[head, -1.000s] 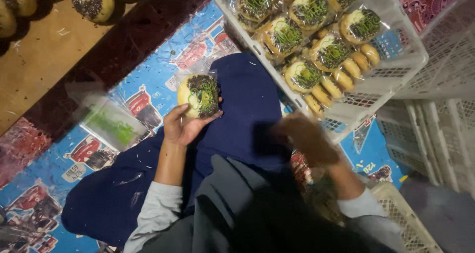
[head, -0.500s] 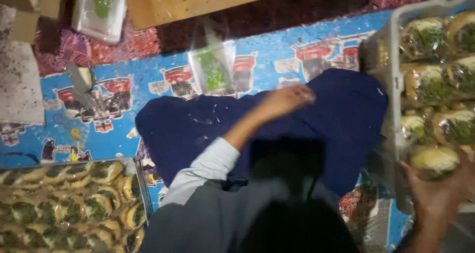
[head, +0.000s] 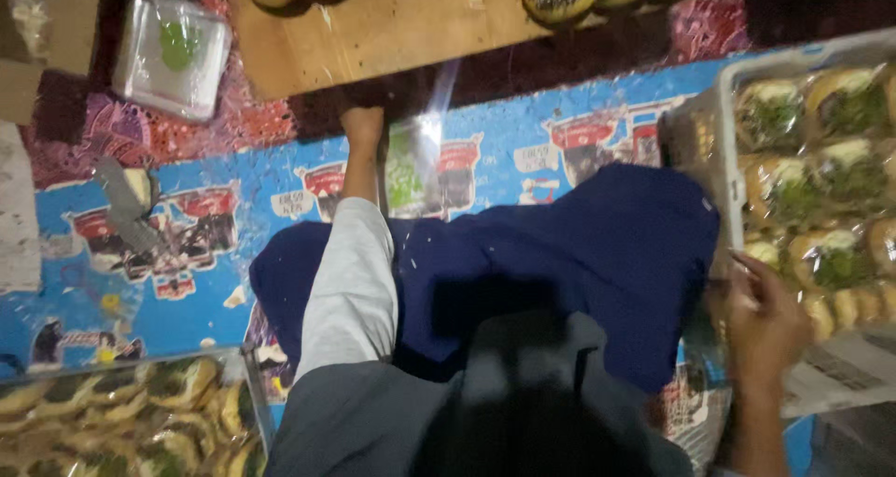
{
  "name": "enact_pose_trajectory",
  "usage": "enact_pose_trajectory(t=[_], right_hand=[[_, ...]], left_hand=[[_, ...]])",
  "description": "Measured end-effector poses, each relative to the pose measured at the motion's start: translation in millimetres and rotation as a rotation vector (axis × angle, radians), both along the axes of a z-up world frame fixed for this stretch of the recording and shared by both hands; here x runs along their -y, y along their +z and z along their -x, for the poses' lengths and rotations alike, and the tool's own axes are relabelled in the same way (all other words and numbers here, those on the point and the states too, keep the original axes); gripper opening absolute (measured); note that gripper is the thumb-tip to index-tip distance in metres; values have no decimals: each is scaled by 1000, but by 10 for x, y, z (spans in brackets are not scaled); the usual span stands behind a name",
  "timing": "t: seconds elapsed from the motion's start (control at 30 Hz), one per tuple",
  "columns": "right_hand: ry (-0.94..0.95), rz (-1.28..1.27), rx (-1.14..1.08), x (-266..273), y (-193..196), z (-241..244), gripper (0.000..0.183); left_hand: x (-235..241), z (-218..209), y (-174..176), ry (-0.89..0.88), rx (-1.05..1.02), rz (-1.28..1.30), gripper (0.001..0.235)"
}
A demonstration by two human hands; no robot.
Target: The person sits on the floor and individually places ring-shaped pastries into clear plastic bags. They seal each bag and place it into a white plastic crate. The workspace includes trays of pastries and a patterned floor covering.
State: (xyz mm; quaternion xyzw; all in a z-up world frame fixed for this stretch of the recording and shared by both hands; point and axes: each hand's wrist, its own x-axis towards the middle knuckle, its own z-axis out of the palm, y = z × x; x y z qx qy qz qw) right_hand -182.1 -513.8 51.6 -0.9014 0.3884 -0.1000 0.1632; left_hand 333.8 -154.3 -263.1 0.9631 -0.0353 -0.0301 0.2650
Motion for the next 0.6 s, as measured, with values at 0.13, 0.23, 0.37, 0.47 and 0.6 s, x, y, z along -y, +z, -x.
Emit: enact_pose_trajectory(t=[0.13,0.23,0.37,0.47,0.6], right_hand=[[346,-322,126,-620,-130,-1138,41],[550,-400,112,-1029,-235,-1947,28],[797,-319,314,-1498,-311,-2896,33],[965,15,497,-1813,-436,-3422,52],[1091,-139,219,-1848,-417,-3721,21]], left_hand=[[6,-178,-19,1,381,231,30],[-163,1,190,32,163,53,14],[-269,445,801,-49,285,251,17],[-205,888,1351,-31,18,505,18],[-189,1182,2013,-226,35,803,10]])
